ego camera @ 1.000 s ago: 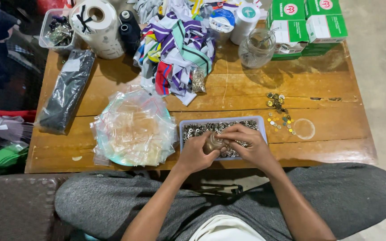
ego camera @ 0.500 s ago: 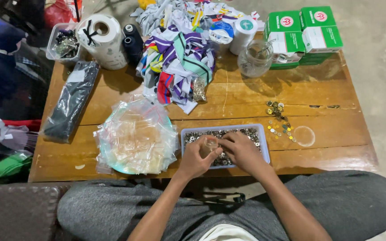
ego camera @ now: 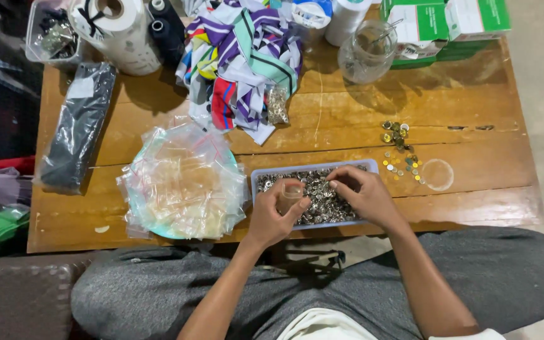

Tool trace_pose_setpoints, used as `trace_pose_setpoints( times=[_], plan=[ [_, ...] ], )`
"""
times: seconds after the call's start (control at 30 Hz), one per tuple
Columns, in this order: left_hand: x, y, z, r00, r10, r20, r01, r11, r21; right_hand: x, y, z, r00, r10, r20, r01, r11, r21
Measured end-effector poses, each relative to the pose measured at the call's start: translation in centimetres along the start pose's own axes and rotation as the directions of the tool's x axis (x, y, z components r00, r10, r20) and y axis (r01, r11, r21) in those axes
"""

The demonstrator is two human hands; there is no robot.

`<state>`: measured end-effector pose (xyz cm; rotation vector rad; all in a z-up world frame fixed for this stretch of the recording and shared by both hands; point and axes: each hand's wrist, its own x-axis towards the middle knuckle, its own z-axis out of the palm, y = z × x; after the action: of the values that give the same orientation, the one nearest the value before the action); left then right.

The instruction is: Sorting and inspecting small metal eyelets in a plastic container on a wooden workspace

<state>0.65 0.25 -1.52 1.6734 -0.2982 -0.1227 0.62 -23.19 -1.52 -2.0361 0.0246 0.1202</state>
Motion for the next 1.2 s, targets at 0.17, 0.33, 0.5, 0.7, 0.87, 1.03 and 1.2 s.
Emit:
trace_pose_setpoints(
  times=[0.17, 0.33, 0.5, 0.7, 0.87, 1.03, 1.2],
  plan=[
    [-0.4, -0.2, 0.3, 1.0, -0.002, 0.002, 0.002, 1.0, 0.0, -0.6, -1.1, -0.2, 0.998, -0.066, -0.019, 0.063, 0.99, -0.128],
    [-0.5, 0.3, -0.3, 1.0, 0.019, -0.018, -0.019, 1.0, 0.0, -1.1, -1.5, -0.6, 0.98, -0.197, 0.03, 0.195, 0.917, -0.347],
    [-0.3, -0.2, 0.0, 0.998, 0.053, -0.029, -0.053, 0.999, 0.013, -1.5, -1.1, 0.8, 0.947, -0.269, 0.173, 0.311, 0.648, -0.695],
    [-0.1, -0.3, -0.2, 0.998, 0.024, -0.062, -0.021, 0.999, 0.043, 1.5, 2.7, 5.2, 0.862, -0.465, 0.201, 0.427, 0.451, -0.784],
    [-0.4, 0.0, -0.1, 0.997, 0.059, -0.05, -0.054, 0.993, 0.103, 0.7, 2.9, 3.8, 0.846, -0.472, 0.25, 0.468, 0.431, -0.771],
    [-0.5, 0.3, 0.2, 0.997, 0.066, -0.036, -0.061, 0.988, 0.143, -0.2, 1.2, 1.0, 0.915, -0.324, 0.24, 0.4, 0.655, -0.641],
    [-0.7, 1.1, 0.3, 0.999, 0.009, 0.039, -0.016, 0.983, 0.184, -0.1, 0.3, 0.7, 0.936, -0.32, 0.146, 0.352, 0.855, -0.381]
  ],
)
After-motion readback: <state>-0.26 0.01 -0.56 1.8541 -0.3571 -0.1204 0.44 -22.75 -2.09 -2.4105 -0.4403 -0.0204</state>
